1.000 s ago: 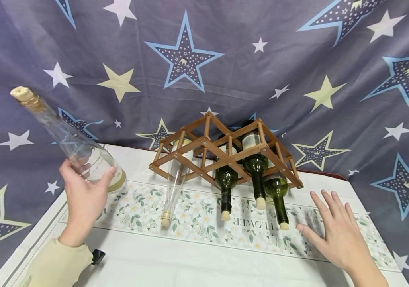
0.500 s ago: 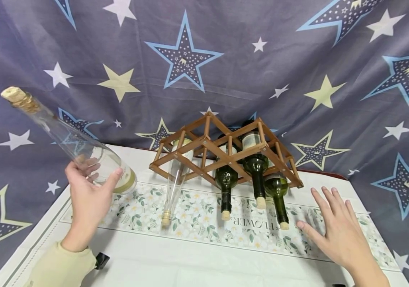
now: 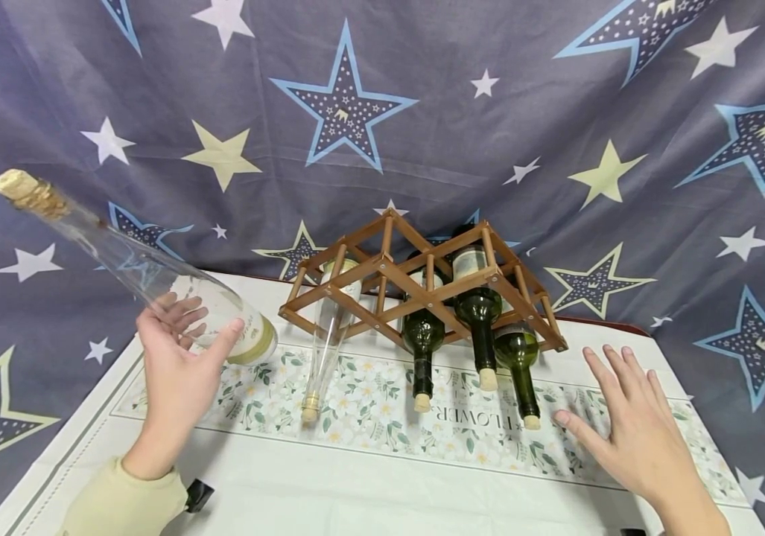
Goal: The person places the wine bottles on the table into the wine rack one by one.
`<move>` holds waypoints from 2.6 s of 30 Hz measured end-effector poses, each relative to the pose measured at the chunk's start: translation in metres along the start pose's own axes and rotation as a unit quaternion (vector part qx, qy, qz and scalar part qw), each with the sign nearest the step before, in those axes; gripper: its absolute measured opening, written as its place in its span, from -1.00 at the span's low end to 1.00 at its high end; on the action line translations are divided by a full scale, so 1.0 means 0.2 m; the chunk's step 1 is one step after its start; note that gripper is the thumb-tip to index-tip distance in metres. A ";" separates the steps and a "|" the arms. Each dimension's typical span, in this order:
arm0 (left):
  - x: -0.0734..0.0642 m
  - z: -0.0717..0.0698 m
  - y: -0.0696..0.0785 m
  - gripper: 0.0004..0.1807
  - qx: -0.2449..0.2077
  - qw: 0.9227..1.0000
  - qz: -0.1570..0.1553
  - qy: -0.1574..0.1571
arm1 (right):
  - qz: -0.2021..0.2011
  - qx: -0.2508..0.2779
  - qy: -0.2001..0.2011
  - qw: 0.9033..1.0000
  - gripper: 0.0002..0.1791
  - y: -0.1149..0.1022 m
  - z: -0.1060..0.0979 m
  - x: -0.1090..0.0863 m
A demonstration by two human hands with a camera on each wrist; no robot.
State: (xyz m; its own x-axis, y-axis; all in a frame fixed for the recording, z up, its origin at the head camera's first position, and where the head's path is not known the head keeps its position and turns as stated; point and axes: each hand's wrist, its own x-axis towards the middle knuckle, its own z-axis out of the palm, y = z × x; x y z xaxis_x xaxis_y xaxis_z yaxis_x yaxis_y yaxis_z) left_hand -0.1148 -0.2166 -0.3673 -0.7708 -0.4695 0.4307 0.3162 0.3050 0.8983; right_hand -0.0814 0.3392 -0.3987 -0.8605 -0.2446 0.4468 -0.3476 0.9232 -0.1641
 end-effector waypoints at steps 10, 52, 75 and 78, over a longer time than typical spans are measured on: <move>-0.04 0.03 0.03 -0.09 -0.041 0.999 -0.015 -0.020 | 0.003 0.010 0.005 1.000 0.13 -0.03 -0.02 0.02; -0.20 0.24 0.16 -0.13 -0.196 0.974 -0.042 -0.105 | -0.056 0.065 0.063 0.994 0.14 -0.28 -0.14 0.16; -0.27 0.36 0.20 -0.12 -0.234 0.960 -0.064 -0.138 | -0.101 0.081 0.071 0.989 0.11 -0.44 -0.14 0.25; -0.28 0.38 0.20 -0.13 -0.241 0.957 -0.071 -0.141 | -0.104 0.082 0.072 0.989 0.12 -0.46 -0.13 0.26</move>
State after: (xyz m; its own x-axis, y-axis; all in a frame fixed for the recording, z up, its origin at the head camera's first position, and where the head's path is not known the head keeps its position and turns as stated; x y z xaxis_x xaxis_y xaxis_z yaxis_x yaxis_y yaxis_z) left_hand -0.1007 -0.1153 -0.3615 -0.9222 -0.2149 0.3215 0.3632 -0.1962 0.9108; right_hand -0.0842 0.2485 -0.3366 -0.7069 -0.3684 0.6038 -0.5766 0.7946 -0.1903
